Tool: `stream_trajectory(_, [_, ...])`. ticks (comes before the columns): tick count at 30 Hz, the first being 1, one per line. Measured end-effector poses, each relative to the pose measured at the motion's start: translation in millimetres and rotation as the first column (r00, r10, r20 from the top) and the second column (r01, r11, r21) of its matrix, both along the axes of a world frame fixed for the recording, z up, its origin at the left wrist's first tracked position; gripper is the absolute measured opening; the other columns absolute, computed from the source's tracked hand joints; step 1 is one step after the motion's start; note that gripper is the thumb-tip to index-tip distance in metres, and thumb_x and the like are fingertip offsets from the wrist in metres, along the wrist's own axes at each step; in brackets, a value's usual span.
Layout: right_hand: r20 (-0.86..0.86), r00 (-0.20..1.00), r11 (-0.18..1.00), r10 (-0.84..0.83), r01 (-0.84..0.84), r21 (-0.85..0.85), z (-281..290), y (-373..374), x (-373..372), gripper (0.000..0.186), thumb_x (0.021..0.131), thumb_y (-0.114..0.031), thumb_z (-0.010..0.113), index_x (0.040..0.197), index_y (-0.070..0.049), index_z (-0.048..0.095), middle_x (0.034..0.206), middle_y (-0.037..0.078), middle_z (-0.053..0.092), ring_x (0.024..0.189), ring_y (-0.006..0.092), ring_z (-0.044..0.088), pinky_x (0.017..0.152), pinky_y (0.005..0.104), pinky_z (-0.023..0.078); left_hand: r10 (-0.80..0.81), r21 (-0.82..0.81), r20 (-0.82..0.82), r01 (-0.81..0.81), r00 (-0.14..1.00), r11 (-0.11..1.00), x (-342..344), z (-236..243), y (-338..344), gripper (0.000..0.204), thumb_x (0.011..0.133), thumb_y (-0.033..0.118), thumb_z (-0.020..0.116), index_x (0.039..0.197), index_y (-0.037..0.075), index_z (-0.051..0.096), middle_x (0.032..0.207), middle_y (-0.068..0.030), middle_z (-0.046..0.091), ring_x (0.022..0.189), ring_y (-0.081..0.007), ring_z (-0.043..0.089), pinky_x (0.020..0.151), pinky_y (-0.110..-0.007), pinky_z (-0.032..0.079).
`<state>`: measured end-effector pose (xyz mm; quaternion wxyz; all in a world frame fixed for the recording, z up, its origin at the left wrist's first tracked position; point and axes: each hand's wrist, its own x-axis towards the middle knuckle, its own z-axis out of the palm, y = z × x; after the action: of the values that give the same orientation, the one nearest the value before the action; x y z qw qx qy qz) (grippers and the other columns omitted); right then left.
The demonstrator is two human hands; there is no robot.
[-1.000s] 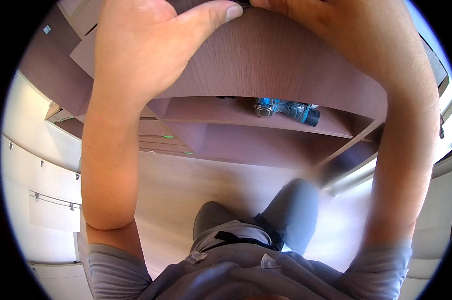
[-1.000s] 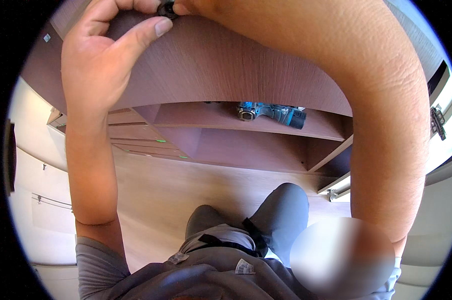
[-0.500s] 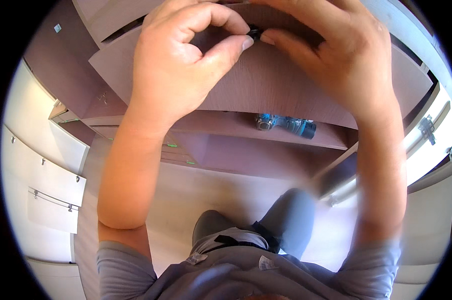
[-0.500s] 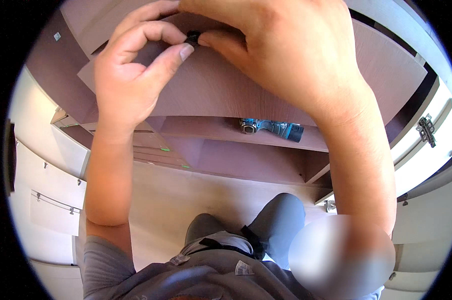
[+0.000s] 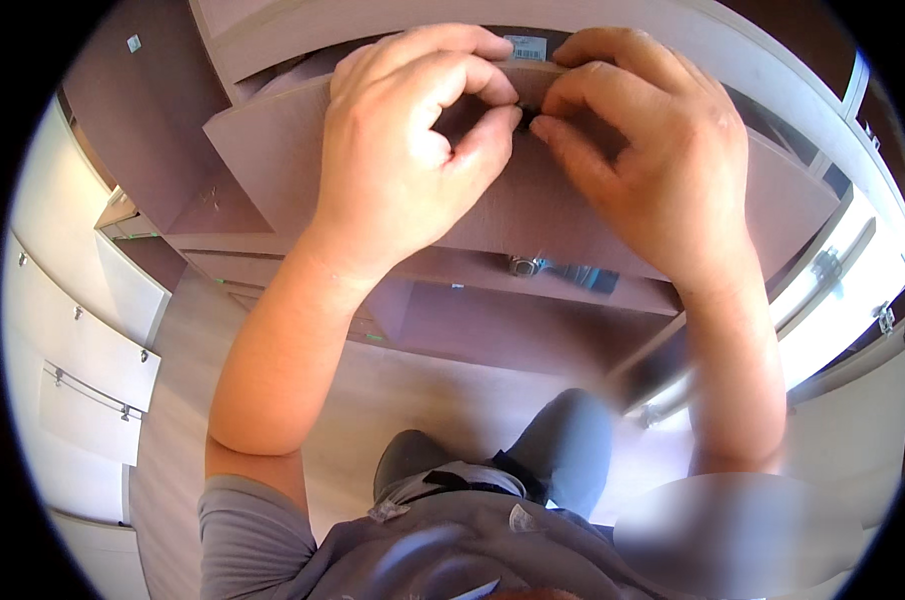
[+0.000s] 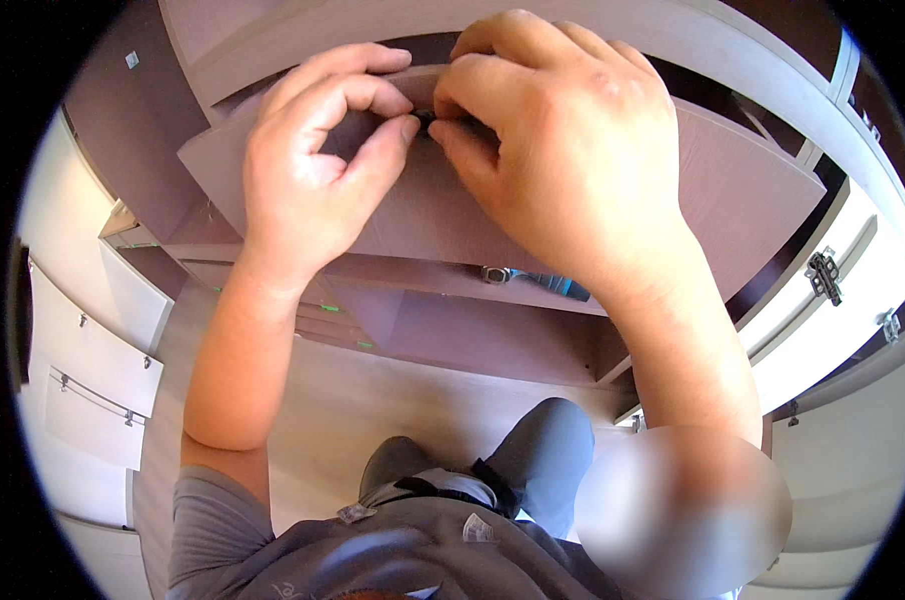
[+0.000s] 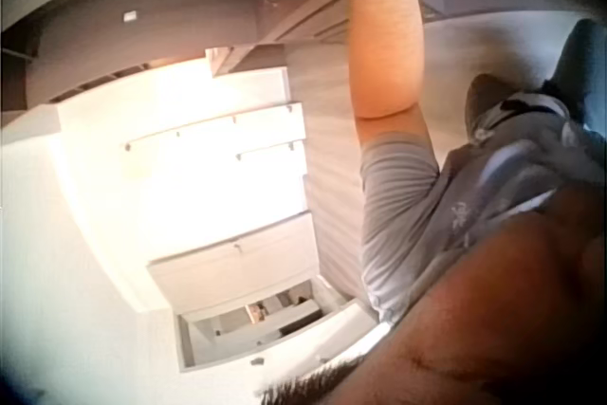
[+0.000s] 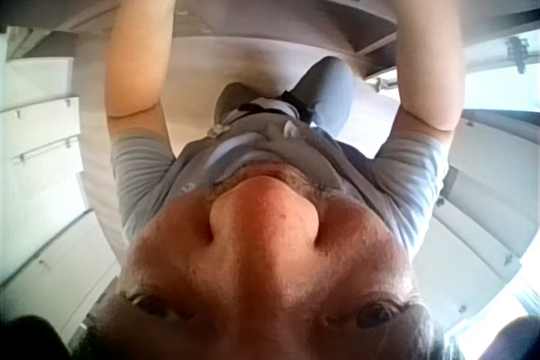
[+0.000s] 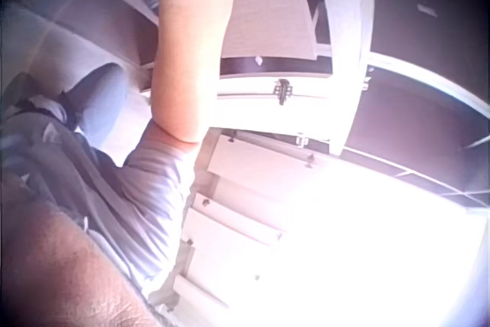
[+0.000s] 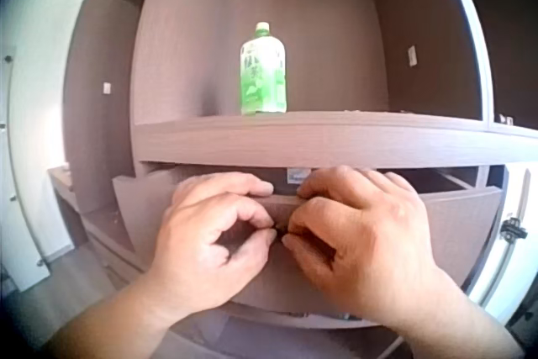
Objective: The person fits a lock barrel into a pre-drilled hole in a wooden drawer front, secures it by hammering a metal ring over the barrel from the inside, and then tests the drawer's movement.
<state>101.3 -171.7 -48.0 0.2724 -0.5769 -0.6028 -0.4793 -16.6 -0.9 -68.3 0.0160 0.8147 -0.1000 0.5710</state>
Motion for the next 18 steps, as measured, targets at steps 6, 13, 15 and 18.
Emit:
stream_trajectory(6, [-0.077, 0.993, 0.995, 0.090, -0.092, -0.031, -11, 5, 19, 0.013, 0.075, -0.009, 0.079, 0.079, -0.004, 0.068, 0.095, 0.012, 0.067, 0.083, 0.0329, 0.067, 0.073, 0.0411, 0.053, -0.093, -0.103, -0.055, 0.087, 0.994, 0.991, 4, -1, -2, 0.014, 0.081, 0.002, 0.079, 0.092, 0.001, 0.071, 0.112, -0.0128, 0.074, 0.104, -0.0250, 0.069, 0.094, -0.034, 0.051])
stream_trajectory(13, [-0.224, 0.973, 0.995, 0.060, -0.077, -0.067, -14, 4, 13, 0.013, 0.076, -0.009, 0.078, 0.080, -0.003, 0.068, 0.089, 0.013, 0.067, 0.079, 0.0346, 0.068, 0.071, 0.0402, 0.054, -0.074, -0.089, -0.034, 0.071, 0.997, 0.994, 7, -11, -9, 0.016, 0.077, -0.004, 0.080, 0.092, 0.000, 0.073, 0.108, -0.0148, 0.072, 0.102, -0.0264, 0.069, 0.092, -0.035, 0.053])
stream_trajectory(15, [-0.282, 0.954, 0.990, 0.098, -0.124, -0.073, -9, -4, 2, 0.013, 0.076, -0.009, 0.078, 0.081, -0.003, 0.068, 0.088, 0.013, 0.067, 0.078, 0.0349, 0.068, 0.070, 0.0400, 0.054, -0.082, -0.177, -0.050, 0.072, 0.995, 0.982, 5, -7, -20, 0.017, 0.077, -0.004, 0.080, 0.092, -0.001, 0.073, 0.108, -0.0143, 0.072, 0.102, -0.0252, 0.069, 0.092, -0.034, 0.053])
stream_trajectory(18, [-0.307, 0.941, 0.982, 0.144, -0.173, -0.071, -8, -5, 0, 0.013, 0.076, -0.009, 0.078, 0.081, -0.002, 0.068, 0.088, 0.014, 0.067, 0.077, 0.0353, 0.068, 0.069, 0.0398, 0.054, -0.102, -0.240, -0.083, 0.080, 0.991, 0.968, 3, -1, -20, 0.018, 0.076, -0.004, 0.081, 0.091, -0.001, 0.072, 0.108, -0.0128, 0.072, 0.102, -0.0230, 0.068, 0.093, -0.032, 0.053])
